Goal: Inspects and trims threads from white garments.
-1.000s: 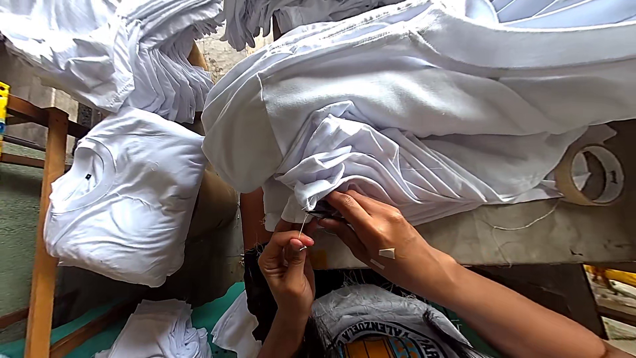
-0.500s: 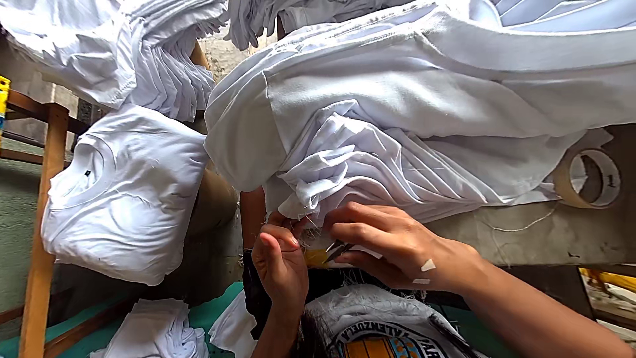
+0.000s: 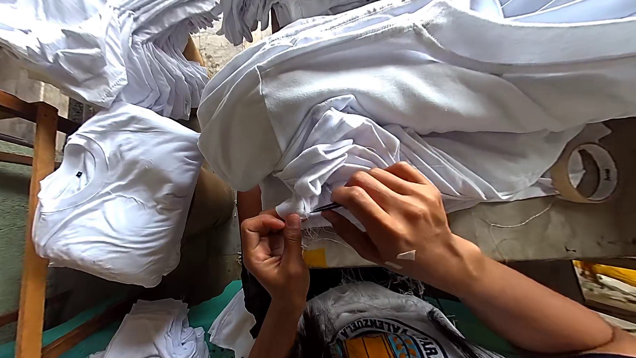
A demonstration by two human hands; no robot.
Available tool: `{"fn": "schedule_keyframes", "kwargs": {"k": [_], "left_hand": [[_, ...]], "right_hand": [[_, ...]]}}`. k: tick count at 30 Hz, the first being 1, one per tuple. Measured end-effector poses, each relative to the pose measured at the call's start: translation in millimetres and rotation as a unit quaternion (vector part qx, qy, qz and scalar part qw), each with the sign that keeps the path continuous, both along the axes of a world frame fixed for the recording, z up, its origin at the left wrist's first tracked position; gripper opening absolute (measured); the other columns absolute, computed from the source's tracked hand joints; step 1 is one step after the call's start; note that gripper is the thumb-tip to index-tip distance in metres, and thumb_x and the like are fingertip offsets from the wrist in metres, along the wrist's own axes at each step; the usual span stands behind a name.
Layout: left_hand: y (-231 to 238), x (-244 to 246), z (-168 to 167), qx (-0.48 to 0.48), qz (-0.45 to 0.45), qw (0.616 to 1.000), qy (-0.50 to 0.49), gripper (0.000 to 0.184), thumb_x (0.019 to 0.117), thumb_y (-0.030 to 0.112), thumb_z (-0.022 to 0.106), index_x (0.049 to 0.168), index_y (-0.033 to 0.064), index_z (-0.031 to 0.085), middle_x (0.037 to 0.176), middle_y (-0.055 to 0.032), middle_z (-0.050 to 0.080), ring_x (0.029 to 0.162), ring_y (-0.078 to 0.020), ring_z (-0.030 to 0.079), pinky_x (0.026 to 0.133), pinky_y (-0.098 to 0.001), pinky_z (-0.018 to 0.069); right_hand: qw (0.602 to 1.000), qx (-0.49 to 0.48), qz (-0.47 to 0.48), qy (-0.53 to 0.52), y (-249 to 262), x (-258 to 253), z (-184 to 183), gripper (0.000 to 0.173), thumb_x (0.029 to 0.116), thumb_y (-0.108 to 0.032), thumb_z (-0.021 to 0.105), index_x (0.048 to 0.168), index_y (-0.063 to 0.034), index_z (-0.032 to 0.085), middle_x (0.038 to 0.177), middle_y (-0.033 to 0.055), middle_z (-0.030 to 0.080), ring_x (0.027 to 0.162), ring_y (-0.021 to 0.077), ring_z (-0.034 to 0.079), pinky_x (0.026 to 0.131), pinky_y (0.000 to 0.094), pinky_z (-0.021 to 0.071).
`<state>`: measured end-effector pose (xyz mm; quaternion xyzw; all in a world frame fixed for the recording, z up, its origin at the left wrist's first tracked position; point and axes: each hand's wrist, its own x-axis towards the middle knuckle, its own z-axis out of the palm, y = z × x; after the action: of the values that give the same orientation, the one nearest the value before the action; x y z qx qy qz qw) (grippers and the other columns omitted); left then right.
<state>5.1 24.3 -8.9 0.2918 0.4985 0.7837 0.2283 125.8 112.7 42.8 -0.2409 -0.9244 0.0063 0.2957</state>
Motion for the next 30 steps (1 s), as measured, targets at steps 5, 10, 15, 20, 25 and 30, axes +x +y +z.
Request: {"fn": "schedule_keyframes", "kwargs": {"k": [5,10,15,20,25,30], "left_hand": [[-0.8,-0.6,1.3,0.002,-0.01,1.0,0.014,0.017,0.0925,0.002,0.068,0.094,0.0175,0.063,0.089,0.0101,0.067,0.085,0.0002,0.068,0.079,-0.0203,0.0606],[-2.6,-1.1,0.9,0.001,-0.011,1.0,0.012,0.015,0.0927,0.003,0.07,0.093,0.0171,0.064,0.09,0.0092,0.068,0.084,-0.0004,0.068,0.078,-0.0203,0.0606],[-3.1,-1.0,0.5,0.009,-0.019,1.0,0.007,0.015,0.093,0.002,0.069,0.094,0.0162,0.064,0.091,0.0087,0.068,0.085,-0.0002,0.068,0.079,-0.0198,0.0602],[-4.0,-2.2,-0.6,0.005,-0.018,1.0,-0.007,0.015,0.0931,0.003,0.069,0.093,0.0174,0.064,0.089,0.0089,0.068,0.085,-0.0006,0.068,0.079,-0.0212,0.0609],[-3.6,-1.8,-0.1,0.008,-0.019,1.0,-0.023,0.016,0.0924,0.001,0.069,0.091,0.0168,0.064,0.088,0.0079,0.068,0.084,-0.0022,0.069,0.079,-0.0236,0.0618],[-4.4,-1.9,0.2,0.011,-0.022,0.999,-0.022,0.017,0.0922,-0.001,0.068,0.091,0.0157,0.063,0.088,0.0073,0.068,0.084,-0.0023,0.069,0.079,-0.0235,0.0619]], "right_hand": [[1.0,0.018,-0.011,-0.016,-3.7,-4.1,-2.2,0.021,0.1009,-0.017,0.054,0.085,-0.0067,0.064,0.066,0.0049,0.051,0.061,0.0213,0.05,0.062,0.0354,0.0338],[0.999,0.027,-0.011,-0.024,-2.2,-5.9,-1.9,0.02,0.1005,-0.016,0.055,0.087,-0.0067,0.066,0.067,0.0051,0.051,0.062,0.0214,0.049,0.065,0.0361,0.0338],[1.0,-0.013,0.025,-0.011,-0.4,-6.1,-3.9,0.021,0.1006,-0.019,0.055,0.085,-0.0084,0.065,0.067,0.0037,0.053,0.063,0.0196,0.051,0.066,0.0356,0.0342],[1.0,-0.02,0.015,-0.003,-0.7,-4.2,-2.7,0.02,0.1004,-0.019,0.055,0.086,-0.0086,0.065,0.068,0.0035,0.053,0.065,0.0188,0.05,0.07,0.0361,0.0329],[1.0,0.014,-0.005,-0.014,-1.9,-4.1,-5.2,0.019,0.1009,-0.017,0.054,0.087,-0.008,0.064,0.067,0.0045,0.052,0.064,0.0204,0.049,0.07,0.0373,0.0331],[1.0,0.016,-0.01,-0.023,-3.1,-6.4,-5.7,0.02,0.101,-0.017,0.054,0.086,-0.0081,0.064,0.068,0.0047,0.052,0.064,0.0206,0.049,0.07,0.0374,0.033]]}}
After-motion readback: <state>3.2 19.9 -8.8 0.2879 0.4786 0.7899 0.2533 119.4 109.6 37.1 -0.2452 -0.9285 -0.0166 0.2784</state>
